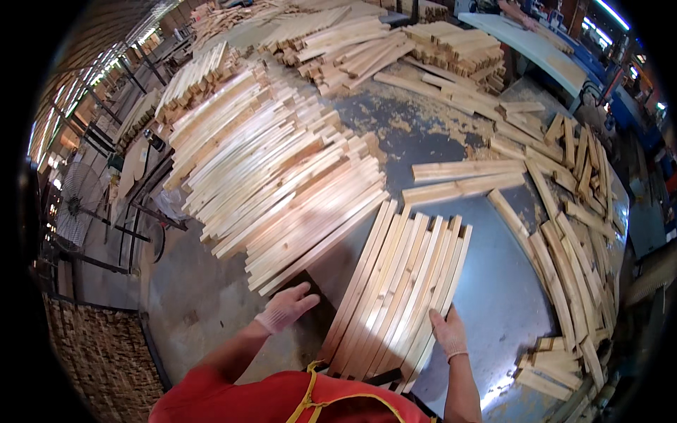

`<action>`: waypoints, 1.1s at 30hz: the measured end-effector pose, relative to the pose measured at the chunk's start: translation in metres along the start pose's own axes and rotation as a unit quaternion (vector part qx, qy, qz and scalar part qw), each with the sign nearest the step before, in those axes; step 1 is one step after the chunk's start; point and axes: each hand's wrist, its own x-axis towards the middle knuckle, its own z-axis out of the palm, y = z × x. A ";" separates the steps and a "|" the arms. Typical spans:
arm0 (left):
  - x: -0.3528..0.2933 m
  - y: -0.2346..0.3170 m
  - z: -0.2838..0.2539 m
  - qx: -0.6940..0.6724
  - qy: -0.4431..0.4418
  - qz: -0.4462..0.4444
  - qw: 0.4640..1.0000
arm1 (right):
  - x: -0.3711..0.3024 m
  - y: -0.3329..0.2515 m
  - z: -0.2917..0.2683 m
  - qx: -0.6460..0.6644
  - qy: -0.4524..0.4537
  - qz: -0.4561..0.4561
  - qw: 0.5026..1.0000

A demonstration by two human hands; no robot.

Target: The person repeatedly picks up thin wooden planks from a scattered pile on a metal table and stacks them neatly. They handle the planks one by one or in small groups, aligning them into a growing stack on the left side of the table.

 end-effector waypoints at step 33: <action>0.144 0.120 0.060 0.148 0.231 0.422 0.864 | -0.071 -0.081 -0.052 0.224 0.217 -0.209 0.927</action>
